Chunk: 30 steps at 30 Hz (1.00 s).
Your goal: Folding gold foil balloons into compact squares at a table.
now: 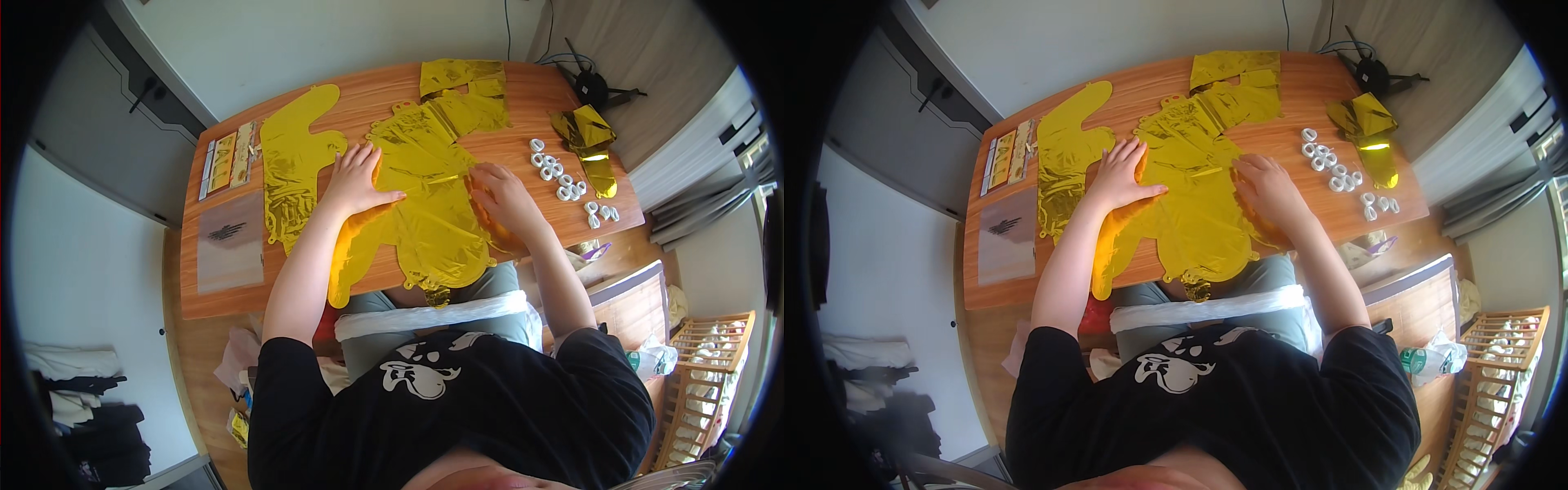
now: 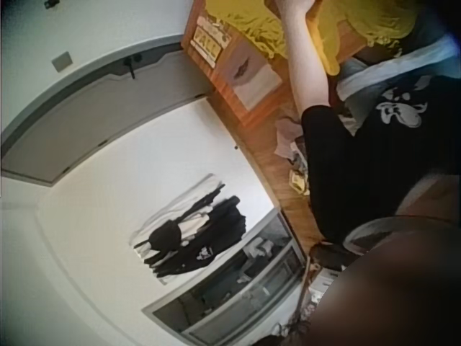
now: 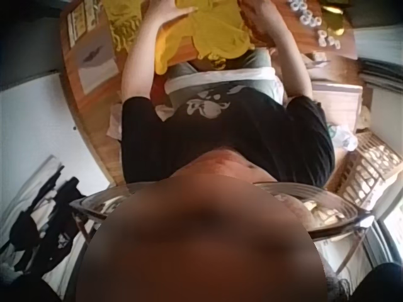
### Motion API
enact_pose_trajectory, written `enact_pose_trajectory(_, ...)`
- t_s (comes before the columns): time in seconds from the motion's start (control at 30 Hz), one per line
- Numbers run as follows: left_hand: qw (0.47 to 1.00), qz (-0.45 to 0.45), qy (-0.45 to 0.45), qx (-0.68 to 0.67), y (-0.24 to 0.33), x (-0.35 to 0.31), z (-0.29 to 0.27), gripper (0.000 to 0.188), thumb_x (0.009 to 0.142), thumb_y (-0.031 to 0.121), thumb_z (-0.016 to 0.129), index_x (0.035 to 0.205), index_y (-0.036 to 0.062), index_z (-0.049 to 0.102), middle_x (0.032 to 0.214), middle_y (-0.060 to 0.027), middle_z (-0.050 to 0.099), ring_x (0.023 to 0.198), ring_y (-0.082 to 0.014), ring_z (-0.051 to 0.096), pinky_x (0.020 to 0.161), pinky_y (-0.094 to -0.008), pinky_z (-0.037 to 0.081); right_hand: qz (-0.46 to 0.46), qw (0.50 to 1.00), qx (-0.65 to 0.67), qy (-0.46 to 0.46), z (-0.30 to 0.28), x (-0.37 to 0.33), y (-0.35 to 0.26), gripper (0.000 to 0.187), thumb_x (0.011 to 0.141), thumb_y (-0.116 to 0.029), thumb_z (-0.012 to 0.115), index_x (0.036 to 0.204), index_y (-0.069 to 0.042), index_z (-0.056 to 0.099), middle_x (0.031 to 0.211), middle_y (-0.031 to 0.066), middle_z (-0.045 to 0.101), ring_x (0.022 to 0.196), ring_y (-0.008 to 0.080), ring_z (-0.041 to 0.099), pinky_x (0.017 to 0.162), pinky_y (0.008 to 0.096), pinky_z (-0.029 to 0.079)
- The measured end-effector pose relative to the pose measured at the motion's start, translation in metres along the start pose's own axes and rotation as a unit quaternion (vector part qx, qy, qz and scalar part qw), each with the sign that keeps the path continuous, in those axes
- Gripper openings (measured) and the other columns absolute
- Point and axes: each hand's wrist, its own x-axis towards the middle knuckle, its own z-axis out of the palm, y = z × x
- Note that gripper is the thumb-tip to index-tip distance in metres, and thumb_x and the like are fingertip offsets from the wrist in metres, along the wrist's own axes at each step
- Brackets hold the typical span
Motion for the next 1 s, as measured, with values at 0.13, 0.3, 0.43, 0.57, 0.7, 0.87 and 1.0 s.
enact_pose_trajectory(0.13, 1.0, -0.002, 0.003, 0.007, -0.0001, -0.0008, 0.0004, 0.122, 0.073, 0.081, 0.071, 0.163, 0.009, 0.03, 0.171, -0.0155, 0.022, 0.16, -0.0335, 0.012, 0.128, -0.0558, 0.006, -0.043, 0.998, -0.02, -0.042, 0.0033, 0.0009, 0.0031, 0.033, 0.093, -0.017, 0.068, 0.121, -0.001, 0.071, 0.133, 0.0171, 0.064, 0.122, 0.0378, 0.06, 0.107, 0.0442, 0.047)
enact_pose_trajectory(0.3, 1.0, -0.004, 0.005, 0.006, 0.0006, -0.0019, 0.0006, 0.122, 0.073, 0.081, 0.071, 0.163, 0.0096, 0.031, 0.172, -0.0154, 0.02, 0.16, -0.0339, 0.008, 0.128, -0.0556, 0.006, -0.014, 0.999, -0.02, -0.041, 0.0024, -0.0031, -0.0016, 0.033, 0.094, -0.019, 0.067, 0.122, -0.002, 0.071, 0.131, 0.0149, 0.065, 0.125, 0.0349, 0.059, 0.112, 0.0461, 0.043)
enact_pose_trajectory(0.43, 1.0, -0.003, 0.005, 0.008, -0.0002, -0.0018, 0.0011, 0.122, 0.073, 0.081, 0.071, 0.163, 0.0097, 0.031, 0.172, -0.0152, 0.019, 0.16, -0.0342, 0.008, 0.129, -0.0551, 0.008, -0.023, 0.999, -0.02, -0.029, 0.0017, -0.0026, -0.0047, 0.034, 0.091, -0.017, 0.07, 0.121, -0.001, 0.071, 0.13, 0.0163, 0.066, 0.122, 0.0368, 0.06, 0.106, 0.0437, 0.047)
enact_pose_trajectory(0.57, 1.0, -0.007, 0.002, 0.004, -0.0004, -0.0001, 0.0007, 0.122, 0.074, 0.081, 0.071, 0.163, 0.0092, 0.03, 0.172, -0.0152, 0.019, 0.16, -0.034, 0.009, 0.129, -0.0548, 0.009, -0.025, 0.999, -0.023, -0.021, 0.0034, -0.0038, -0.0025, 0.034, 0.091, -0.017, 0.07, 0.121, -0.001, 0.071, 0.13, 0.0162, 0.066, 0.122, 0.0369, 0.06, 0.106, 0.0436, 0.047)
enact_pose_trajectory(0.7, 1.0, 0.0, 0.009, -0.012, -0.0022, 0.0, 0.0027, 0.124, 0.072, 0.081, 0.072, 0.162, 0.0066, 0.03, 0.171, -0.0153, 0.022, 0.16, -0.0351, 0.011, 0.128, -0.0554, 0.01, -0.027, 0.999, -0.023, -0.018, 0.0035, -0.0049, -0.0021, 0.034, 0.091, -0.017, 0.07, 0.12, -0.001, 0.071, 0.13, 0.0159, 0.066, 0.122, 0.0366, 0.06, 0.106, 0.0433, 0.047)
enact_pose_trajectory(0.87, 1.0, 0.004, 0.002, -0.016, -0.0039, 0.0002, 0.004, 0.128, 0.071, 0.082, 0.072, 0.163, 0.005, 0.028, 0.171, -0.0151, 0.023, 0.159, -0.036, 0.012, 0.128, -0.0561, 0.011, -0.022, 0.999, -0.017, -0.022, 0.0037, -0.005, -0.0037, 0.034, 0.091, -0.017, 0.071, 0.121, -0.001, 0.07, 0.13, 0.0156, 0.066, 0.123, 0.036, 0.06, 0.106, 0.0432, 0.047)
enact_pose_trajectory(1.0, 1.0, 0.006, -0.006, -0.012, -0.0025, 0.0007, 0.0022, 0.126, 0.072, 0.081, 0.072, 0.164, 0.0063, 0.027, 0.171, -0.0144, 0.023, 0.16, -0.0348, 0.012, 0.129, -0.0544, 0.01, -0.023, 0.999, -0.018, -0.018, 0.0031, -0.0051, -0.0032, 0.034, 0.091, -0.017, 0.071, 0.121, -0.001, 0.07, 0.13, 0.0153, 0.066, 0.124, 0.0356, 0.059, 0.106, 0.0435, 0.047)
